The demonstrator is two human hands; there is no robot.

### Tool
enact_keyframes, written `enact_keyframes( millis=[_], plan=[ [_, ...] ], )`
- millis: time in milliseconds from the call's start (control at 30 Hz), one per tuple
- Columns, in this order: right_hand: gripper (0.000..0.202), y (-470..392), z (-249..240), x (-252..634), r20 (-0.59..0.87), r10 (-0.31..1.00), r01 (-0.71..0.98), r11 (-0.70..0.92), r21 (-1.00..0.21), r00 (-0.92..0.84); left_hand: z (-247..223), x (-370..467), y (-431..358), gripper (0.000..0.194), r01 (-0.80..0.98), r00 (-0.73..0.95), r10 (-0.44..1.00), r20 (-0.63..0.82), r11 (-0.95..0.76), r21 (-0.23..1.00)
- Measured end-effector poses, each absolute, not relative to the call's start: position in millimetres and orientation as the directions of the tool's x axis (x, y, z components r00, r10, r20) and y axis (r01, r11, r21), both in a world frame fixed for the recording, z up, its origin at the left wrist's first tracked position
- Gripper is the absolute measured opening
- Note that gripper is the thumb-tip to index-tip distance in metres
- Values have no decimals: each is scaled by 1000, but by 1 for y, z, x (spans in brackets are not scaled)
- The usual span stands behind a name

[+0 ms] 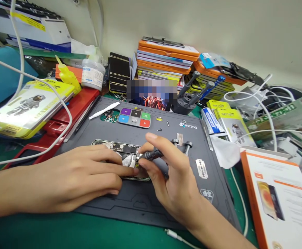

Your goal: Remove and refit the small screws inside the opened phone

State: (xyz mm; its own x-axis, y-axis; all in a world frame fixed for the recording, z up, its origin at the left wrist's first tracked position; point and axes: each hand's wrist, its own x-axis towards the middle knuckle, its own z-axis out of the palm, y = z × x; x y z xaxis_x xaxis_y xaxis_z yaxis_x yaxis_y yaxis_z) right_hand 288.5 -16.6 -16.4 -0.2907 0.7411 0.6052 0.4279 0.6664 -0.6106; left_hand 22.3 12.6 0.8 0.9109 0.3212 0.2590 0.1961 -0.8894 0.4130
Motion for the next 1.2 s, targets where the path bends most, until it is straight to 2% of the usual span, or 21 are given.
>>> enact_keyframes(
  millis=[233,467,1000,1100,1200],
  plan=[
    [78,-14,-4,293,603,685,482,723,-495,-409,0,22,13,15,185,910,314,270,-891,415],
    [75,-16,9,293,628,661,554,728,-404,-411,1,22,14,18,169,908,300,293,-901,400],
    [76,-20,11,295,576,695,549,708,-445,-430,1,23,12,18,182,893,310,328,-913,366],
    [76,-20,12,295,590,677,561,720,-408,-440,4,23,11,16,167,862,330,385,-901,400],
    [76,-20,13,295,589,675,562,722,-403,-445,7,22,12,14,213,803,450,391,-829,516]
  ],
)
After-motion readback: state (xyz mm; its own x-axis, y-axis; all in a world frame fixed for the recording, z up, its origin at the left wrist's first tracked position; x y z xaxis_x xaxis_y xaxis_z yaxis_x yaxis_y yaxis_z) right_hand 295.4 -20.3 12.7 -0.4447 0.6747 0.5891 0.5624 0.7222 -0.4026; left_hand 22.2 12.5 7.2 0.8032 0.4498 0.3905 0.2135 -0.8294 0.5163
